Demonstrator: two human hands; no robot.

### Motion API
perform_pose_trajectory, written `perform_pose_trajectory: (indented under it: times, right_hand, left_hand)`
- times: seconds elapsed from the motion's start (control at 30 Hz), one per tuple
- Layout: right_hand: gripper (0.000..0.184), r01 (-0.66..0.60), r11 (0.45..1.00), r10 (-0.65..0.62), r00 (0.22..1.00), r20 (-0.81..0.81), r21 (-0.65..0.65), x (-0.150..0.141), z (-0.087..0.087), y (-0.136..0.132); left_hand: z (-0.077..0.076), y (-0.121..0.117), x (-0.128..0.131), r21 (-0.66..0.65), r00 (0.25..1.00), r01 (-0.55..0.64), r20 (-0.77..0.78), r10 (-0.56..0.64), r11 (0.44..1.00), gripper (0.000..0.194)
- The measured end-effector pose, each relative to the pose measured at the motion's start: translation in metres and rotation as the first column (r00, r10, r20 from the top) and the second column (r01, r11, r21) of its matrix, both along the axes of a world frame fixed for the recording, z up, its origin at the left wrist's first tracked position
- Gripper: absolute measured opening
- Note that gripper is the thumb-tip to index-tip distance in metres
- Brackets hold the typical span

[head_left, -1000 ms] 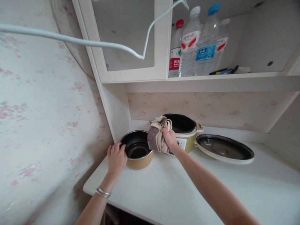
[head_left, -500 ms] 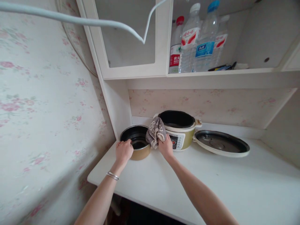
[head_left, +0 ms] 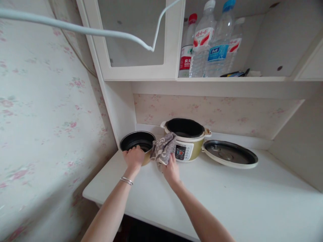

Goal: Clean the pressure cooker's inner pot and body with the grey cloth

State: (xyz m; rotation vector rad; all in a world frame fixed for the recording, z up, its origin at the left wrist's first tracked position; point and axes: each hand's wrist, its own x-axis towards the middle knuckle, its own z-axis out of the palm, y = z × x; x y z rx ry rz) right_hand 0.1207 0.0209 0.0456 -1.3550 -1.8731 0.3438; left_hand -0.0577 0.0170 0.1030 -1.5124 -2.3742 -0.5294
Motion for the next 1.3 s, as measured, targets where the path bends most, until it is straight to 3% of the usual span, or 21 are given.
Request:
perform_pose_trajectory:
  times: [0.13, 0.27, 0.37, 0.43, 0.53, 0.6, 0.73, 0.9, 1.0, 1.07, 1.17, 1.3]
  right_hand:
    - [0.047, -0.136, 0.983, 0.15, 0.981, 0.119, -0.122, -0.031, -0.022, -0.009]
    - [0.048, -0.118, 0.979, 0.126, 0.991, 0.041, -0.169, -0.044, -0.035, -0.005]
    - [0.051, -0.133, 0.985, 0.126, 0.99, -0.067, -0.11, -0.041, -0.041, 0.004]
    - [0.06, -0.135, 0.988, 0.123, 0.982, -0.142, -0.074, -0.038, -0.045, 0.011]
    - [0.072, -0.112, 0.99, 0.09, 0.972, -0.215, -0.09, -0.036, -0.049, 0.02]
    - [0.076, -0.114, 0.987, 0.086, 0.969, -0.233, -0.11, -0.038, -0.05, 0.027]
    - [0.079, -0.155, 0.981, 0.111, 0.945, -0.307, -0.12, -0.047, -0.047, 0.039]
    - [0.087, -0.198, 0.96, 0.112, 0.92, -0.376, -0.196, -0.056, -0.037, 0.046]
    - [0.097, -0.183, 0.967, 0.1, 0.913, -0.395, -0.177, -0.06, -0.03, 0.049]
    - [0.094, -0.15, 0.972, 0.066, 0.913, -0.402, -0.181, -0.063, -0.026, 0.052]
    - [0.087, -0.118, 0.965, 0.016, 0.919, -0.393, -0.235, -0.067, -0.022, 0.055]
    - [0.086, -0.175, 0.96, 0.076, 0.914, -0.399, -0.217, -0.069, -0.025, 0.056]
  left_hand:
    - [-0.002, 0.004, 0.012, -0.001, 1.0, -0.011, 0.025, 0.011, 1.0, 0.034]
    - [-0.001, 0.004, 0.002, -0.024, 0.983, 0.098, 0.158, -0.093, 0.995, 0.037]
    - [0.007, 0.0, -0.035, 0.112, 0.927, 0.297, 0.207, -0.314, 0.948, 0.035]
    - [0.013, -0.003, -0.07, 0.192, 0.893, 0.408, 0.12, -0.433, 0.893, 0.034]
    - [0.015, -0.009, -0.125, 0.076, 0.823, 0.564, 0.024, -0.567, 0.822, 0.038]
    - [0.012, -0.013, -0.152, -0.045, 0.798, 0.602, -0.018, -0.603, 0.797, 0.039]
    - [-0.001, -0.017, -0.176, -0.163, 0.753, 0.639, -0.067, -0.654, 0.752, 0.038]
    - [-0.012, -0.011, -0.158, -0.078, 0.723, 0.679, -0.1, -0.683, 0.73, 0.034]
    - [-0.019, -0.008, -0.127, 0.018, 0.725, 0.686, -0.1, -0.682, 0.727, 0.033]
    - [-0.024, -0.008, -0.1, 0.103, 0.743, 0.669, -0.097, -0.662, 0.736, 0.031]
    - [-0.03, -0.009, -0.06, 0.199, 0.793, 0.607, -0.098, -0.601, 0.769, 0.028]
    - [-0.031, -0.007, -0.025, 0.242, 0.872, 0.489, -0.097, -0.48, 0.838, 0.027]
